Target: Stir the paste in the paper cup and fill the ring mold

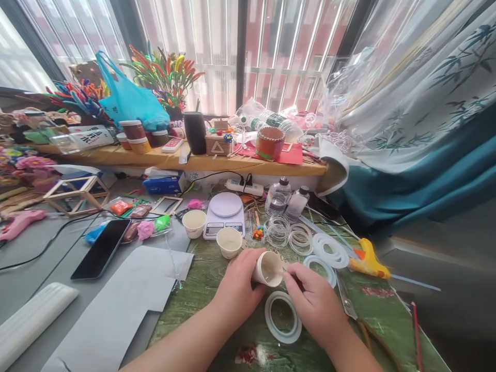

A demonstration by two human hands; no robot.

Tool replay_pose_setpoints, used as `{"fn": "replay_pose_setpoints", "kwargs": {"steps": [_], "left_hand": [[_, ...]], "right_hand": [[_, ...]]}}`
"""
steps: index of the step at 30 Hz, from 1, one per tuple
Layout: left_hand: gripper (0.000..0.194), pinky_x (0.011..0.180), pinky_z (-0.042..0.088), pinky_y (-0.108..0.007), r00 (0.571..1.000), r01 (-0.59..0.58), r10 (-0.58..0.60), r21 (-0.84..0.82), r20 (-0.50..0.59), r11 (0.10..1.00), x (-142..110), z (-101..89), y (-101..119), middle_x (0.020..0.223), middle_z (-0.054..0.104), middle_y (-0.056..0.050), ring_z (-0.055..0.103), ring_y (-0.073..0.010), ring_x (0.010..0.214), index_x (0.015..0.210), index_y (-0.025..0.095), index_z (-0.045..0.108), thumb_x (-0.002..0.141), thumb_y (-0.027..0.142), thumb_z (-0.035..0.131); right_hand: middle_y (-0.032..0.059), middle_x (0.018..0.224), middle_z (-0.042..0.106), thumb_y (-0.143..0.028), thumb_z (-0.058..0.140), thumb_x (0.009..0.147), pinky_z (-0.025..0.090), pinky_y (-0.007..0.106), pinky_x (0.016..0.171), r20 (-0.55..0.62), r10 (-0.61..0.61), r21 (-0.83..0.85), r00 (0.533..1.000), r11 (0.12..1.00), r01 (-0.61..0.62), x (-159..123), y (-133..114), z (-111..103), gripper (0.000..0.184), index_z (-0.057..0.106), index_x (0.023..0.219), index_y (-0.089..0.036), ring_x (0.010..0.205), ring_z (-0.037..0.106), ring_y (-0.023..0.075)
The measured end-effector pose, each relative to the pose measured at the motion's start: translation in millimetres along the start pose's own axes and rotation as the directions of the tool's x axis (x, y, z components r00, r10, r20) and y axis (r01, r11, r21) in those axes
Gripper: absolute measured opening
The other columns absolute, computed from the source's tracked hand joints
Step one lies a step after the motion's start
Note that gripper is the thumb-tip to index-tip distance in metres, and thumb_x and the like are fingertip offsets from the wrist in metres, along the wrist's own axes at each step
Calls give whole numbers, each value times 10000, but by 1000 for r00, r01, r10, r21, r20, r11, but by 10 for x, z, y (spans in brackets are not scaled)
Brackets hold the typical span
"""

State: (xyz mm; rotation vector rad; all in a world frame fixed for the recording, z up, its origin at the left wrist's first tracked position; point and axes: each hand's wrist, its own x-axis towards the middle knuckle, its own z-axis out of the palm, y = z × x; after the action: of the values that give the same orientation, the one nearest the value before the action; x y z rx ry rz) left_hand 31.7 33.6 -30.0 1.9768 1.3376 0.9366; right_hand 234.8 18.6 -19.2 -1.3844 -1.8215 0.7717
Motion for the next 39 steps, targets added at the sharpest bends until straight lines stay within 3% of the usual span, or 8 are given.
{"fn": "replay_pose_setpoints", "kwargs": {"steps": [12,16,20,22,27,31,33,39], "left_hand": [[711,1165,468,-563,1000,-7,7,-1,-16,1000,34,-1,-64,1425,697,-74,618,-325,1359,1396,314,612,788,-40,713],[671,1134,499,-547,1000,-17,17,20,-25,1000,46,-12,-27,1399,714,-63,644,-325,1325,1384,337,617,810,14,746],[680,1108,530,-523,999,-34,36,34,-33,999,57,-16,-2,1362,734,-44,676,-311,1275,1363,357,629,789,8,736],[682,1105,538,-516,999,-36,37,35,-33,999,62,-13,-5,1364,735,-41,681,-307,1272,1370,359,628,790,16,732],[656,1124,534,-500,997,-65,67,38,-42,997,62,-5,-32,1365,738,-41,676,-301,1292,1390,357,634,820,48,736],[669,1118,541,-501,996,-74,76,54,-42,996,46,-11,-43,1371,732,-52,670,-308,1294,1393,358,644,807,53,752],[672,1120,540,-517,997,-71,73,65,-38,995,41,-14,-43,1374,729,-64,669,-319,1294,1403,353,644,806,69,763],[617,1133,530,-546,996,-80,82,74,-21,994,30,-12,-22,1390,741,-78,675,-337,1305,1400,331,642,829,146,785]], "right_hand": [[-2,753,576,-416,536,1017,386,321,690,-5,205,186,979,962,-200,53,-13,-5,301,601,796,-222,741,522,191],[-48,635,504,-446,612,931,306,287,573,143,425,523,894,734,-433,81,11,13,269,560,781,-229,587,424,142],[-65,624,495,-468,678,884,236,262,525,133,495,713,858,554,-430,104,56,-25,286,535,802,-234,548,373,119],[-61,647,497,-460,653,915,261,263,536,82,489,708,869,584,-396,94,71,-60,273,534,813,-236,570,389,127],[-28,739,522,-408,544,1021,378,301,672,-137,237,302,962,935,-188,34,44,-88,267,588,827,-230,714,486,173],[-30,715,495,-355,538,979,338,310,663,-44,192,198,980,964,-180,48,21,-24,266,522,746,-227,707,455,169],[-36,694,484,-347,563,934,329,294,646,38,300,335,953,895,-295,79,27,13,246,507,727,-226,692,438,155],[-102,532,443,-384,679,781,119,251,480,292,474,774,831,394,-496,148,7,19,238,501,731,-233,464,247,72]]}}
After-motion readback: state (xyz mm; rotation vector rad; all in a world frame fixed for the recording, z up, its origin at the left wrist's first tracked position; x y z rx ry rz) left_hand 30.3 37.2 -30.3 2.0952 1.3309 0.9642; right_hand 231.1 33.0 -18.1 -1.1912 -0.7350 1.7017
